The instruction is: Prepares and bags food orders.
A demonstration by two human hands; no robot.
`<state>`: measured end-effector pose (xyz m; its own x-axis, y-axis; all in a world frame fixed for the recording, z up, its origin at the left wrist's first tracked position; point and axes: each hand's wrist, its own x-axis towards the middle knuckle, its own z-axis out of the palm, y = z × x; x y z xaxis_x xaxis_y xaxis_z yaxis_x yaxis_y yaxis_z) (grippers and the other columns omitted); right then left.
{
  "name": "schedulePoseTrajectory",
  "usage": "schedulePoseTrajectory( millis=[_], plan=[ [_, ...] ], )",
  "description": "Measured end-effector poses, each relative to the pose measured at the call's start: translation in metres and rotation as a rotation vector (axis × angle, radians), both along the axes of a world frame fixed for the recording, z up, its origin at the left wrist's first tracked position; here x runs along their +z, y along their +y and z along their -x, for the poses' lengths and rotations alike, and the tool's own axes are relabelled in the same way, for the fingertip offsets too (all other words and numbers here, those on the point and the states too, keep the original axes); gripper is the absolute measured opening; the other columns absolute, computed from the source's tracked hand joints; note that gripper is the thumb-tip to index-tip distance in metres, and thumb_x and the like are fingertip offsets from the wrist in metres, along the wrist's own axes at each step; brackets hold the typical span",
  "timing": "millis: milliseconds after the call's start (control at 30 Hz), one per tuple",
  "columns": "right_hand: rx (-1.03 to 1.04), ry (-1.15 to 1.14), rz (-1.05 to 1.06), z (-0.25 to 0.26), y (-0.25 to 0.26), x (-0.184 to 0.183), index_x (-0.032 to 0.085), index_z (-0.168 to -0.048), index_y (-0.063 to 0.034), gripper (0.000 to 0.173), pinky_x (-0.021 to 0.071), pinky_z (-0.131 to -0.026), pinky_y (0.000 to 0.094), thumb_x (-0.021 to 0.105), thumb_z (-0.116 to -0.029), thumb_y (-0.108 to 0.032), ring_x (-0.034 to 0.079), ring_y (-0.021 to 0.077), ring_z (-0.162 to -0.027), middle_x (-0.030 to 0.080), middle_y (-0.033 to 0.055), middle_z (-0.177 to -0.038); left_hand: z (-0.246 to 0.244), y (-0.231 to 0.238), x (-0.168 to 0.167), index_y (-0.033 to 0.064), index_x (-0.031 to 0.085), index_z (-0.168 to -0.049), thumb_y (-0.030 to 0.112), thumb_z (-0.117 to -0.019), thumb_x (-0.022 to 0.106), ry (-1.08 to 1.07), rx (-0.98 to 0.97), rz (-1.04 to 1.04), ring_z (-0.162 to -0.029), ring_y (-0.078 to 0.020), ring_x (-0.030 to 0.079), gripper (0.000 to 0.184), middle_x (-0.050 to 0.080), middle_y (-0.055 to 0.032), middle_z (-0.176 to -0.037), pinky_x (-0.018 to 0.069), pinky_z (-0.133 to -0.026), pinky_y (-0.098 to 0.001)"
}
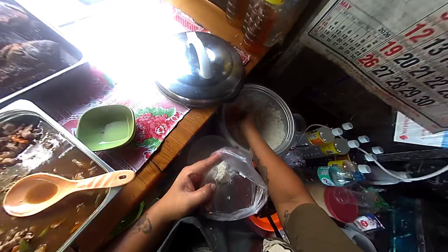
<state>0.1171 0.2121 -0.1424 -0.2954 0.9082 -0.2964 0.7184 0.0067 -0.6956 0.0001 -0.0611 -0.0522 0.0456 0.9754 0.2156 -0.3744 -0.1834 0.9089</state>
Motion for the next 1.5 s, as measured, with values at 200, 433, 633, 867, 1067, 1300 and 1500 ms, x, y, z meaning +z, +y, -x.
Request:
schedulePoseTrajectory(
  millis=[200, 433, 633, 867, 1067, 1300, 1500],
  plan=[
    [-0.275, 0.330, 0.239, -0.006, 0.008, -0.010, 0.061, -0.125, 0.0036, 0.039, 0.0588, -0.080, 0.0475, 0.055, -0.1075, -0.030, 0.067, 0.0298, -0.090, 0.066, 0.0232, -0.110, 0.001, 0.003, 0.004, 0.0122, 0.042, -0.155, 0.002, -0.0966, 0.060, -0.038, -0.051, 0.011, -0.076, 0.0082, 0.062, 0.062, 0.059, 0.0089, -0.141, 0.0552, -0.063, -0.0122],
    [-0.383, 0.631, 0.363, -0.007, 0.011, -0.020, 0.056, -0.133, 0.0003, 0.043, 0.0606, -0.081, 0.0433, 0.052, -0.1083, -0.035, 0.069, 0.0266, -0.095, 0.066, 0.0198, -0.116, -0.012, 0.014, 0.018, 0.0009, 0.036, -0.154, -0.007, -0.0910, 0.055, -0.016, 0.013, 0.101, -0.072, 0.0026, 0.063, 0.066, 0.062, 0.0030, -0.134, 0.0561, -0.060, -0.0164],
    [-0.366, 0.682, 0.308, -0.019, 0.006, 0.000, 0.060, -0.125, 0.0017, 0.032, 0.0566, -0.080, 0.0400, 0.053, -0.1060, -0.024, 0.065, 0.0212, -0.092, 0.066, 0.0159, -0.109, -0.027, 0.043, 0.040, -0.0003, 0.034, -0.154, -0.007, -0.0902, 0.054, 0.002, 0.027, 0.144, -0.081, -0.0035, 0.066, 0.068, 0.061, -0.0039, -0.136, 0.0581, -0.067, -0.0206],
    [-0.404, 0.879, 0.101, -0.072, 0.001, 0.065, 0.055, -0.124, 0.0077, 0.031, 0.0579, -0.080, 0.0315, 0.050, -0.1090, -0.018, 0.065, 0.0160, -0.086, 0.063, 0.0149, -0.101, -0.036, 0.092, 0.066, 0.0107, 0.035, -0.158, -0.009, -0.0925, 0.055, 0.053, 0.047, 0.280, -0.075, -0.0088, 0.063, 0.071, 0.059, -0.0093, -0.134, 0.0558, -0.065, -0.0246],
    [-0.310, 1.034, -0.218, -0.129, -0.044, 0.162, 0.055, -0.109, -0.0055, 0.012, 0.0625, -0.084, 0.0357, 0.047, -0.1082, -0.014, 0.072, 0.0156, -0.085, 0.067, 0.0043, -0.093, -0.044, 0.130, 0.069, 0.0071, 0.027, -0.159, -0.012, -0.0916, 0.053, 0.097, 0.020, 0.321, -0.079, -0.0128, 0.062, 0.074, 0.046, -0.0152, -0.147, 0.0556, -0.066, -0.0279],
    [0.287, 0.154, -0.904, -0.129, -0.088, 0.158, 0.070, -0.082, 0.0034, 0.022, 0.0565, -0.096, 0.0462, 0.073, -0.0875, -0.017, 0.066, 0.0334, -0.116, 0.065, 0.0264, -0.128, -0.037, 0.152, 0.068, 0.0102, 0.032, -0.155, -0.011, -0.0868, 0.057, 0.048, -0.029, 0.270, -0.079, -0.0189, 0.066, 0.076, 0.059, -0.0168, -0.126, 0.0586, -0.065, -0.0342],
    [0.295, 0.152, -1.099, -0.111, -0.091, 0.158, 0.070, -0.079, 0.0026, 0.022, 0.0556, -0.096, 0.0480, 0.073, -0.0851, -0.018, 0.065, 0.0403, -0.117, 0.062, 0.0315, -0.130, -0.028, 0.143, 0.063, 0.0144, 0.022, -0.162, -0.015, -0.0825, 0.058, 0.112, 0.009, 0.219, -0.084, -0.0150, 0.064, 0.093, 0.042, -0.0114, -0.155, 0.0565, -0.064, -0.0316]
  ],
)
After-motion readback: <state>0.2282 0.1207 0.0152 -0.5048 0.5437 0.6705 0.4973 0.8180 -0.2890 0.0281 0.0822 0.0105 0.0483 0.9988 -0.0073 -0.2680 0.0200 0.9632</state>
